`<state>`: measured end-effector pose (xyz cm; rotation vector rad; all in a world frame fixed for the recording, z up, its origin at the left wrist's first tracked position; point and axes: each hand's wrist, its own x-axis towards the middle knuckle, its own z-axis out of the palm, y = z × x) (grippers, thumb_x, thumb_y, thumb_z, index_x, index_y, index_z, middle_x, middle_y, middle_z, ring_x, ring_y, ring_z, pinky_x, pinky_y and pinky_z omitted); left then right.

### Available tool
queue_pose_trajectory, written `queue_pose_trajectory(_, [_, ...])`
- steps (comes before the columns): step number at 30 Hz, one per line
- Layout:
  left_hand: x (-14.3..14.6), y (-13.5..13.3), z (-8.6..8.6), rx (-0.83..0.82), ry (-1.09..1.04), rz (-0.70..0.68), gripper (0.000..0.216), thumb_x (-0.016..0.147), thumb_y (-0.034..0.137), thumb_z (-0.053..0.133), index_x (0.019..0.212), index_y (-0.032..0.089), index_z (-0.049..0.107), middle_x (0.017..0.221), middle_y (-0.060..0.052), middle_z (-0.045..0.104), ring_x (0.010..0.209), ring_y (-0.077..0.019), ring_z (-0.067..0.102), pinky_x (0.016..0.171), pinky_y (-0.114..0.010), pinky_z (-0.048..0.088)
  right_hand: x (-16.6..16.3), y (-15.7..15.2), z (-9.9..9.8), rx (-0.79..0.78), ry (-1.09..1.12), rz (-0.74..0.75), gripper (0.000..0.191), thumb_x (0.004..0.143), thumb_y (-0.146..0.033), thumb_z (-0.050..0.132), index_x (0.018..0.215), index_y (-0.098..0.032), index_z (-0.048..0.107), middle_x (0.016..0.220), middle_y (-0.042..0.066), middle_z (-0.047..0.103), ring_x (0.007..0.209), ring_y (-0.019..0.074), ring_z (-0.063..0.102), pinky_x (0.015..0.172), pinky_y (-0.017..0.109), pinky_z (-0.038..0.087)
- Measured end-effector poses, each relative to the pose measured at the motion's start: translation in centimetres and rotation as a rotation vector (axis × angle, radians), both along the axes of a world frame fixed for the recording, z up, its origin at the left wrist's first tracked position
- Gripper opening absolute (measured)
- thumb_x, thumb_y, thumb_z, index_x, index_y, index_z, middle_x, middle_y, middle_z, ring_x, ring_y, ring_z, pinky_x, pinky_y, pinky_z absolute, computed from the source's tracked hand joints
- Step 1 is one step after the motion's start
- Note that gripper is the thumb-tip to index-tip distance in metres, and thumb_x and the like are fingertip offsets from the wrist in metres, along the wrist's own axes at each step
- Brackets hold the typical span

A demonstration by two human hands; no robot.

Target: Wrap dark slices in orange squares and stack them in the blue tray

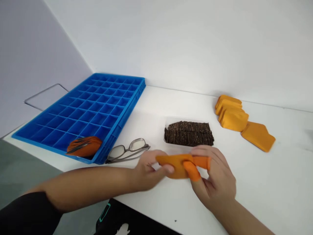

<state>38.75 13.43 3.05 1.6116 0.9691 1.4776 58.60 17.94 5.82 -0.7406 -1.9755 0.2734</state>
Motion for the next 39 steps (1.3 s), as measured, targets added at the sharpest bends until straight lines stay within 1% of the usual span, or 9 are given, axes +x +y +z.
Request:
queue_pose_trajectory(3, [-0.3,0.4,0.3,-0.086,-0.08,0.128,0.039,0.1,0.047,0.064,0.081,0.013,0.07,0.067,-0.001,0.063,0.061,-0.008,0.055,0.058,-0.02,0.046,-0.8,0.4,0.5,-0.061,-0.125,0.075,0.008,0.095,-0.02,0.07,0.089,-0.023,0.066,0.087,0.003,0.072,0.08,0.0176,0.068,0.068,0.032,0.055])
queue_pose_trajectory(7, [-0.5,0.6,0.0,-0.14,-0.095,0.156,0.041,0.101,0.052,0.061,0.093,0.013,0.07,0.073,-0.001,0.062,0.064,-0.0079,0.052,0.057,-0.02,0.044,-0.7,0.4,0.4,-0.34,-0.173,0.17,0.007,0.098,-0.025,0.068,0.092,-0.024,0.069,0.082,-0.001,0.071,0.07,0.0128,0.064,0.06,0.027,0.052])
queue_pose_trajectory(12, [-0.5,0.9,-0.1,-0.163,0.026,0.11,0.037,0.097,0.049,0.067,0.083,0.014,0.067,0.071,0.001,0.057,0.065,-0.0087,0.05,0.062,-0.022,0.043,0.3,0.4,-0.5,-0.432,-0.012,0.115,0.009,0.099,-0.022,0.066,0.103,-0.029,0.07,0.1,0.0,0.069,0.088,0.0134,0.065,0.076,0.028,0.054])
queue_pose_trajectory(15, [-0.4,0.9,-0.4,-0.237,0.199,0.03,0.03,0.093,0.045,0.072,0.09,0.015,0.067,0.076,0.001,0.06,0.068,-0.0089,0.05,0.063,-0.023,0.042,1.5,0.7,-1.1,-0.438,0.063,0.108,0.019,0.099,-0.021,0.066,0.114,-0.032,0.069,0.11,0.003,0.068,0.097,0.0176,0.065,0.084,0.033,0.055])
queue_pose_trajectory(19, [-0.4,0.7,-1.0,-0.252,0.293,-0.05,0.027,0.1,0.043,0.063,0.105,0.016,0.067,0.095,-0.003,0.068,0.079,-0.0117,0.057,0.071,-0.026,0.047,2.4,1.3,-1.2,-0.503,-0.12,0.19,0.026,0.097,-0.028,0.07,0.122,-0.032,0.071,0.107,0.002,0.073,0.092,0.0192,0.07,0.074,0.031,0.058])
queue_pose_trajectory(25, [-0.5,1.0,-0.8,-0.093,0.136,-0.004,0.023,0.101,0.039,0.063,0.095,0.016,0.063,0.086,-0.001,0.062,0.075,-0.0099,0.051,0.07,-0.025,0.045,1.0,1.0,-0.2,-0.399,-0.154,0.148,0.003,0.096,-0.033,0.071,0.098,-0.03,0.072,0.093,0.0,0.071,0.077,0.015,0.066,0.065,0.027,0.055])
queue_pose_trajectory(29, [-0.4,1.1,-0.5,0.029,0.041,-0.078,0.027,0.096,0.041,0.072,0.095,0.017,0.062,0.082,0.0,0.062,0.075,-0.0097,0.053,0.073,-0.025,0.047,0.8,0.1,0.0,-0.434,-0.056,0.118,0.01,0.092,-0.035,0.076,0.092,-0.029,0.067,0.088,0.0,0.064,0.068,0.0133,0.059,0.058,0.028,0.051])
queue_pose_trajectory(35, [-0.4,1.0,-0.4,-0.025,0.052,-0.107,0.029,0.091,0.043,0.078,0.098,0.016,0.066,0.083,-0.001,0.066,0.074,-0.0093,0.054,0.07,-0.023,0.05,0.7,0.1,-0.1,-0.539,0.022,0.155,0.02,0.086,-0.036,0.084,0.083,-0.026,0.066,0.086,0.001,0.064,0.071,0.0156,0.058,0.06,0.031,0.048])
queue_pose_trajectory(39, [-0.3,0.9,-0.6,-0.01,0.001,-0.112,0.043,0.084,0.033,0.086,0.118,0.019,0.063,0.09,0.0,0.067,0.075,-0.0082,0.055,0.071,-0.022,0.05,0.4,0.3,0.3,-0.577,0.038,0.181,0.027,0.086,-0.037,0.084,0.075,-0.024,0.064,0.08,0.0,0.063,0.07,0.0138,0.058,0.062,0.029,0.048])
